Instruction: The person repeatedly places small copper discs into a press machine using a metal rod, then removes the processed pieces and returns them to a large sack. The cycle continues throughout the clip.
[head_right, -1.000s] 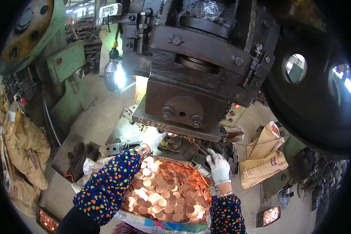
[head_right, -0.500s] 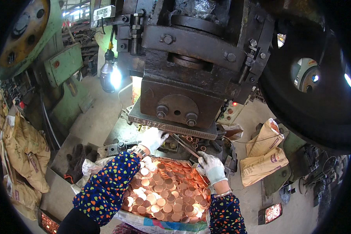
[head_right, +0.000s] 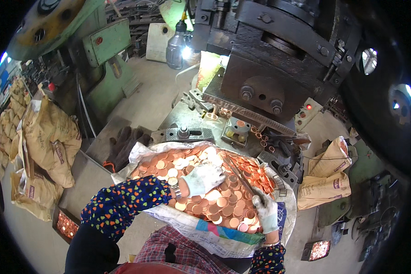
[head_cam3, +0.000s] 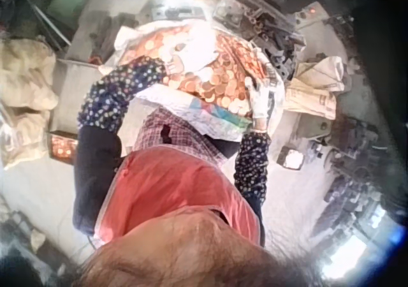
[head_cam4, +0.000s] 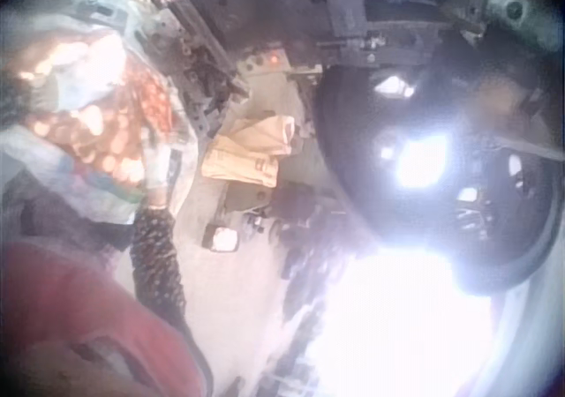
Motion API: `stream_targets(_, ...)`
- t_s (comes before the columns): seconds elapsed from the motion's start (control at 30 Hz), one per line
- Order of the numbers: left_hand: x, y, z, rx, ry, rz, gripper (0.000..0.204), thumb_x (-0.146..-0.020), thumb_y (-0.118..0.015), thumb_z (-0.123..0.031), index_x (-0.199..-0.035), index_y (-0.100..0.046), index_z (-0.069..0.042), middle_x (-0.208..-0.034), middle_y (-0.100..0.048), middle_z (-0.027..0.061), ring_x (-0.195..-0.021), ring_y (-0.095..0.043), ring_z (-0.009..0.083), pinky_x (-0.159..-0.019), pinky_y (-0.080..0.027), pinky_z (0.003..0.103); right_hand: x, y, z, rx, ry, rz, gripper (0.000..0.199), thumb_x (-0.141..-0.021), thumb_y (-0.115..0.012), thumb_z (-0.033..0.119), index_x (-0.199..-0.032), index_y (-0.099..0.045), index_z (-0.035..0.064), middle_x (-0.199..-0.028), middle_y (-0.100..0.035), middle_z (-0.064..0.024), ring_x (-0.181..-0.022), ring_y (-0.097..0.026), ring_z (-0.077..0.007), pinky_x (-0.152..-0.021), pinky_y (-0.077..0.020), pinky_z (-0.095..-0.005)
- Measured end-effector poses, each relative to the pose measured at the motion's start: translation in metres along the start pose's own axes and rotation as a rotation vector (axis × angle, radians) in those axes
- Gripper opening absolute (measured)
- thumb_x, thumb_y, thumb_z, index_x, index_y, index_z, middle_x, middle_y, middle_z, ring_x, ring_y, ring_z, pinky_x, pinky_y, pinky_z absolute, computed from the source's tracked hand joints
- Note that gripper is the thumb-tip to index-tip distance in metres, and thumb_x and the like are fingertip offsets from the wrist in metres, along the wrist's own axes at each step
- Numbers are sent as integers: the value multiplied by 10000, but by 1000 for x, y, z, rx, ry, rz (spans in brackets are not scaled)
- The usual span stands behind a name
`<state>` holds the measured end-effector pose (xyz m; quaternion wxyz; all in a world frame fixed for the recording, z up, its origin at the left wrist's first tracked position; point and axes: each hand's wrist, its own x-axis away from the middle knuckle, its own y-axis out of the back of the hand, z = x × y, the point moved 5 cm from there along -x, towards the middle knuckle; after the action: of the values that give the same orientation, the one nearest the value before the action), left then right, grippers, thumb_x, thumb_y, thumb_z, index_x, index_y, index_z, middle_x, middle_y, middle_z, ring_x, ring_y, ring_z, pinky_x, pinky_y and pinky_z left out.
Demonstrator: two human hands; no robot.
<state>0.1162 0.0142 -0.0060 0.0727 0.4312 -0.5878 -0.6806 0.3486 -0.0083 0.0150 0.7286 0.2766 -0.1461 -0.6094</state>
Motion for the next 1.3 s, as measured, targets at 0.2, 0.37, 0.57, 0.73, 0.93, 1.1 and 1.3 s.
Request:
stream_targets(0.2,-2,-7,9,92,65,12,215,-828,-517,-160,-999,-622,-82,-965,-593,124,-893,-595,278,-741,-497,376,16,-19,-14,-28,-10,-32,409,-893,-597,268,-1177,-593,-26,-923,-643,-43,-776,-540,-84,-715,-450,-232)
stream_targets(0.37,-8,-19,19,113,107,109,281,-792,-597,-221,-1045,-624,-102,-932,-572,100,-877,-577,268,-721,-496,368,20,-16,-15,30,-32,-45,357,-896,-560,267,-1150,-615,21,-944,-668,-177,-843,-651,-247,-757,-489,-321)
stream_targets(0.57,-18,-14,24,3,59,255,306,-791,-609,-264,-1048,-639,-100,-954,-572,115,-916,-547,302,-736,-487,419,23,-16,-15,-56,-58,-59,370,-888,-577,262,-1151,-611,3,-847,-671,-118,-731,-614,-136,-675,-478,-289)
stream_targets(0.73,-20,-6,27,-39,96,369,340,-742,-663,-303,-1003,-640,-86,-956,-572,126,-972,-474,365,-764,-454,421,21,-15,-19,-74,-139,-29,346,-891,-583,255,-1149,-622,29,-825,-663,-76,-685,-569,-89,-643,-466,-263)
stream_targets(0.93,-17,-10,39,133,265,395,321,-735,-669,-307,-971,-632,-92,-1012,-569,141,-997,-485,312,-801,-452,414,21,-16,-19,-141,-170,-11,378,-895,-578,261,-1178,-599,11,-919,-675,-98,-837,-602,-112,-754,-476,-264)
stream_targets(1.1,-6,-9,52,347,465,473,313,-755,-682,-327,-946,-639,-83,-936,-638,120,-896,-613,267,-796,-476,366,21,-15,-17,-76,-132,17,403,-896,-576,289,-1176,-592,0,-923,-675,-101,-795,-606,-123,-721,-482,-280)
stream_targets(1.3,-3,4,62,537,483,467,222,-793,-668,-299,-926,-673,-121,-880,-675,87,-830,-638,228,-755,-487,331,21,-11,-17,-217,-216,53,418,-874,-601,270,-1181,-587,-14,-902,-669,-80,-756,-585,-84,-685,-475,-235)
